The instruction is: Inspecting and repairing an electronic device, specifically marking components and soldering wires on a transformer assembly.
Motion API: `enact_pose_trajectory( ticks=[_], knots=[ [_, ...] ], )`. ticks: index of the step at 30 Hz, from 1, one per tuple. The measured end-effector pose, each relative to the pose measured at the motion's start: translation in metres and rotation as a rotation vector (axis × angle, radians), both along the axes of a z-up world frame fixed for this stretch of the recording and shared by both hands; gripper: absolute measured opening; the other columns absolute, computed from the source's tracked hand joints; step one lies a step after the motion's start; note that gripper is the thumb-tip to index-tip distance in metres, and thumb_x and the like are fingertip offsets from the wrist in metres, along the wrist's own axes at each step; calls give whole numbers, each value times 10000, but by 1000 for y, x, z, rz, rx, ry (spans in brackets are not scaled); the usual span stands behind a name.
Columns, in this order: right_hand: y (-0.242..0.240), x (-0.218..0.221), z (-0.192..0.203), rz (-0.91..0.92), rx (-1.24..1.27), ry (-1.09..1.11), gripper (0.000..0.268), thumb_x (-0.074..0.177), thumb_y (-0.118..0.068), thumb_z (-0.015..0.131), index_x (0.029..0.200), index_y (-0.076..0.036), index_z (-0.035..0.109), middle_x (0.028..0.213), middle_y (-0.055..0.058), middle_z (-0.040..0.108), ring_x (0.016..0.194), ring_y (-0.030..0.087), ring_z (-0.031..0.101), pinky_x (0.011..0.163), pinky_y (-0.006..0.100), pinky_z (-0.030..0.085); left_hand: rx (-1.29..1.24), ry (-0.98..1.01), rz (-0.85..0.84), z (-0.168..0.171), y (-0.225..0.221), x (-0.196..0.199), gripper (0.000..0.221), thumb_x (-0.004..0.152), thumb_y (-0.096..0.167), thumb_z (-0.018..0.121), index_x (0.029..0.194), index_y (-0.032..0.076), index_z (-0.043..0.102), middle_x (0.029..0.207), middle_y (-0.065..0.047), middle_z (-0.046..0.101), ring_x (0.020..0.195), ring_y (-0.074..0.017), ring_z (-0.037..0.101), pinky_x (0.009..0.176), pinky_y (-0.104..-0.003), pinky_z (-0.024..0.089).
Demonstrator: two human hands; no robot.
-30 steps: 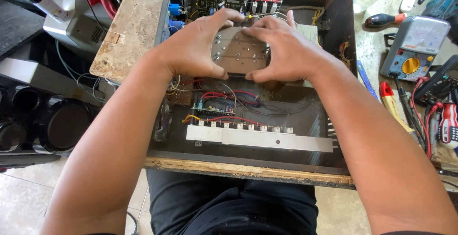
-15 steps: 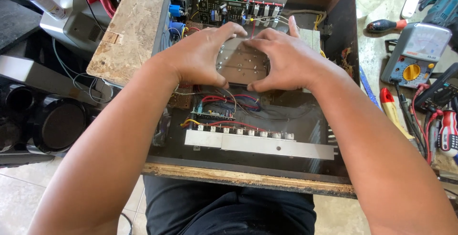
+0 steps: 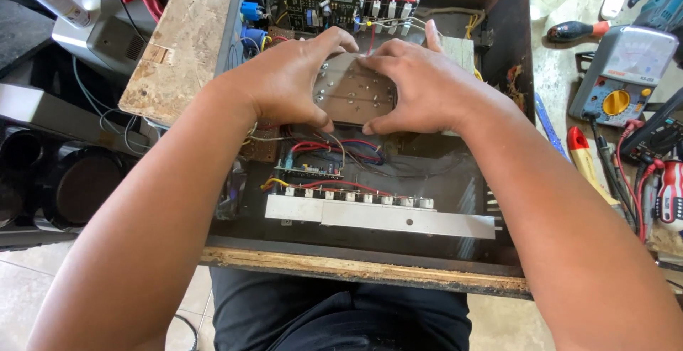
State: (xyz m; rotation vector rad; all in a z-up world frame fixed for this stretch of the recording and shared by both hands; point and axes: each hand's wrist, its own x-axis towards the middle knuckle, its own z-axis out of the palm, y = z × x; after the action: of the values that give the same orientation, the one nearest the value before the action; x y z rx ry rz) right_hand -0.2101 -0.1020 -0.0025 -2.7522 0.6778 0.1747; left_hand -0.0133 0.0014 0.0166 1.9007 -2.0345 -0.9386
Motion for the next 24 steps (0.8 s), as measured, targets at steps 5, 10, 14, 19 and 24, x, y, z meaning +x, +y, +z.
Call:
enact_pose_trajectory(
  ticks=[5,10,14,19,24],
  knots=[
    [-8,0,-1,12,11,22,1047,736,-654,791,1523,-62,437,1481,174,473,1367,345,465,1186,702,-109,-75,-27,-6,-12,-7,5,1081,546,239,976,1428,221,352,1453,-185,577,1004,-401,667,761,-491,501],
    [-8,-12,26,-274,249,-122,895,777,-695,566,1524,-209,477,1593,91,452,1489,410,215,1150,618,205,-32,-1,16,-3,-4,0,1078,547,201,968,1433,231,355,1513,-108,553,1152,-354,638,883,-465,496],
    [-13,-29,28,-376,308,-482,599,1006,-470,375,1492,-151,518,1397,76,671,1302,239,615,1055,440,425,50,9,63,7,1,-4,1126,604,181,961,1512,247,299,1579,-80,494,1281,-354,571,1006,-485,446],
    [-14,-30,24,-379,307,-438,593,1008,-436,446,1513,-128,491,1373,116,673,1274,246,642,1052,410,462,50,-27,40,8,3,-3,1054,611,197,938,1467,259,327,1584,-74,490,1150,-343,642,922,-467,480],
    [-13,-35,23,-276,265,-472,446,1044,-324,556,1436,-117,604,1200,99,746,1220,394,630,1077,591,427,-20,-25,34,0,4,1,1031,583,232,955,1440,203,382,1413,-113,641,1257,-467,596,1070,-550,473]
  ],
)
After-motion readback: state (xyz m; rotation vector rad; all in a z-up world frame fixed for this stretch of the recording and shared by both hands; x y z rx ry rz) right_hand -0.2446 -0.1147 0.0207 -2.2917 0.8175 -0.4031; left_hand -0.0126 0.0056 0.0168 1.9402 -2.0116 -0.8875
